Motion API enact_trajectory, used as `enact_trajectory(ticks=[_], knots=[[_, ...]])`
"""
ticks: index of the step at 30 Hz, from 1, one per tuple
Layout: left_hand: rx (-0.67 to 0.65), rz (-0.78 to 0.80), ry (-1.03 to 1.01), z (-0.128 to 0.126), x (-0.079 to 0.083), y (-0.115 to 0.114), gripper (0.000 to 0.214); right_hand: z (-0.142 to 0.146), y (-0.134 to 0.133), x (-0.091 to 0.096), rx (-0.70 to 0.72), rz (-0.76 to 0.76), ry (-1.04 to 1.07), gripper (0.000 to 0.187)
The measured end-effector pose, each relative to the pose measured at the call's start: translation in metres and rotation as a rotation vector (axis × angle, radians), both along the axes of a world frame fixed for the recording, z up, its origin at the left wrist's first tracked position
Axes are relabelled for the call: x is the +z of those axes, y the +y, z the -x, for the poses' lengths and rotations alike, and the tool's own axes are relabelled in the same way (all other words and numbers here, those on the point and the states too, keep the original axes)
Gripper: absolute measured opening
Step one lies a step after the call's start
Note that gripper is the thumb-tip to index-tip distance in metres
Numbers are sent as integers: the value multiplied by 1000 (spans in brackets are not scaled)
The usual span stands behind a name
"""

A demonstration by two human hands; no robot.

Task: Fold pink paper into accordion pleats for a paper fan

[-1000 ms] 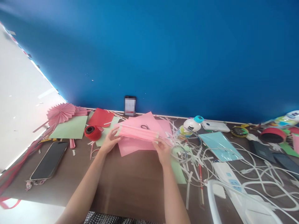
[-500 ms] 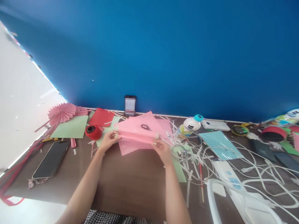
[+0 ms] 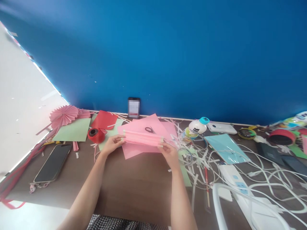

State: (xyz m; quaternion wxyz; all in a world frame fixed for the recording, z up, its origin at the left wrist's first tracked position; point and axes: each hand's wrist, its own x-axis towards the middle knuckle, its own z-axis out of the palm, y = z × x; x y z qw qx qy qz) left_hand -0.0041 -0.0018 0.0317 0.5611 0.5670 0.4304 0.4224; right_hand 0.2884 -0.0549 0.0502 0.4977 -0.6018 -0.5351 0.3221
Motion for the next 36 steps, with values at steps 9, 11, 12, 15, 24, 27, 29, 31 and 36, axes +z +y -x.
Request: enact_trajectory(ticks=[9,11,12,15,24,27,29,31,36], knots=[[38,-66,19,0,-1,1,26,-1,2,-2,-16,-41,-37,18],[49,-55,-5,-1,-1,2,27,-1,2,-3,-11,-42,-36,17],[52,-41,-24,-1,-1,2,28,-1,2,-4,-10,-39,-32,18],[69,8,-70,-1,-4,3,32,-1,1,-5,-14,-36,-23,17],[93,20,-88,0,-2,2,28,-2,2,-8,-29,-29,-15,16],[77,4,-110,-2,1,1,31,-3,3,-10,-13,-10,12,18],[74,-4,-132,-3,3,1,36,-4,3,-12,-2,0,33,18],[78,-11,-140,-4,3,1,40,-4,3,-14,1,2,41,18],[56,-27,-109,-3,-1,2,38,-5,3,-15,11,-4,57,18]])
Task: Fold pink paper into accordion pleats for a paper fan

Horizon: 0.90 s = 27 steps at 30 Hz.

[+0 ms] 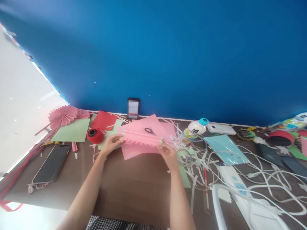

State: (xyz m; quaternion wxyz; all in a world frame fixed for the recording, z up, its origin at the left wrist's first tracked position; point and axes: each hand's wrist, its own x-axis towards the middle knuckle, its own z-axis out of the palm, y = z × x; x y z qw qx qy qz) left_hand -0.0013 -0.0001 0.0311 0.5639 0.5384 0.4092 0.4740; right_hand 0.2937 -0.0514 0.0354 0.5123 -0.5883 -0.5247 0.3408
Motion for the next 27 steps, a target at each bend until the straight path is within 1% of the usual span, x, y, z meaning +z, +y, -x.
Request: enact_trajectory(ticks=[4,8,13,17,21,24,27], knots=[[-5,23,34,2,-2,0,33,1,-1,4,-32,-4,-35,18],[2,54,72,3,-3,0,35,3,-3,9,-28,10,-28,19],[11,57,88,3,-2,1,27,3,-3,9,-38,8,-28,18],[27,19,130,5,2,1,22,1,-2,4,-26,6,13,17],[44,-41,170,8,4,0,18,-1,-1,2,-10,-44,-19,15],[44,-49,165,9,3,0,16,0,-1,3,15,-77,-29,14],[81,-53,133,9,-1,1,15,3,-2,6,-2,-65,-51,16]])
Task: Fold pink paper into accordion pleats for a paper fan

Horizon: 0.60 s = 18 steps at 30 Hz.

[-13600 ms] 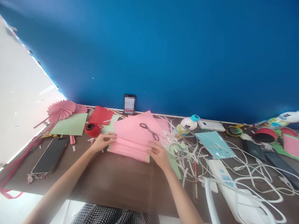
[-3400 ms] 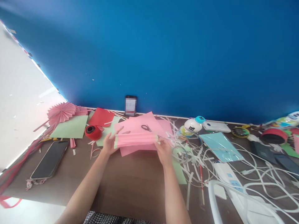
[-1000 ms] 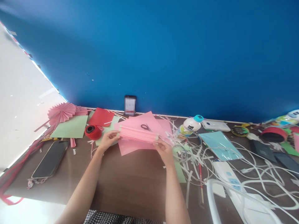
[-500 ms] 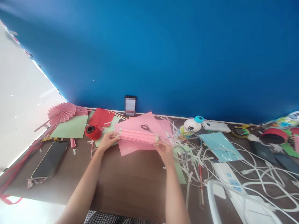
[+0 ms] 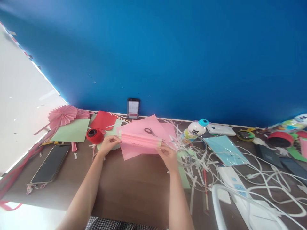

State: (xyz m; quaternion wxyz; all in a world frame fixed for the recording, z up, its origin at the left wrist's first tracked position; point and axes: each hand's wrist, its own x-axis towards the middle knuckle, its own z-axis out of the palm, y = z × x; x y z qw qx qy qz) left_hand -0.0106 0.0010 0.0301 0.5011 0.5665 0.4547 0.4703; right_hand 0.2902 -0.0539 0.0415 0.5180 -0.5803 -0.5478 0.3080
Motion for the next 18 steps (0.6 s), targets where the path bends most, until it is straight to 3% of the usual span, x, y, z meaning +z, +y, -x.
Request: enact_trajectory(ticks=[9,18], knots=[[27,-16,-44,-1,-2,1,14,1,0,-1,-33,29,-36,17],[-87,112,-107,-7,-1,-1,25,-2,-1,5,-63,79,-63,17]])
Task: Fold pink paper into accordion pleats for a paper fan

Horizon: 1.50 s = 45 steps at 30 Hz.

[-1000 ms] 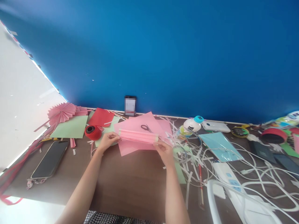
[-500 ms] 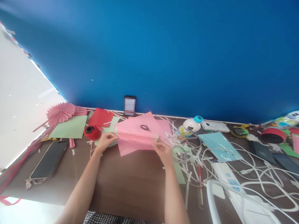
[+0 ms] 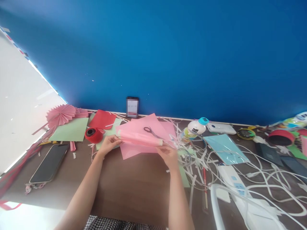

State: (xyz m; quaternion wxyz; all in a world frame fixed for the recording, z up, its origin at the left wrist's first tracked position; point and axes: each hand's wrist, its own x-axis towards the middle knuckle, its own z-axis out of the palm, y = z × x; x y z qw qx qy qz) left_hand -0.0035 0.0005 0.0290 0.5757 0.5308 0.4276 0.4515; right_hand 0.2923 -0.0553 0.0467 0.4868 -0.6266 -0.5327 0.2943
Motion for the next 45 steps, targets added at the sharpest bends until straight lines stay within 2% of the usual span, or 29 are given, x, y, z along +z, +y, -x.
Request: enact_trajectory(ticks=[10,15,21,24,27,32,36,41,45], knots=[[-13,51,-158,-10,-4,2,30,2,0,1,-5,41,53,20],[-24,51,-142,-8,-2,2,32,-1,5,-15,2,72,219,22],[-8,50,-43,-7,2,0,54,-3,11,-31,-14,84,399,29],[-6,50,-73,-6,3,0,54,-1,11,-30,-13,101,368,30],[-52,27,-82,-7,3,0,51,1,10,-26,-24,57,309,31],[-22,-74,47,-9,0,1,36,3,8,-20,-14,55,259,29],[-40,-20,7,-7,-2,2,32,3,6,-16,-27,69,195,29],[23,22,-123,-15,-1,1,39,6,7,-15,-87,29,227,27],[108,-9,-204,-32,-1,-5,67,13,9,-19,-149,-21,262,28]])
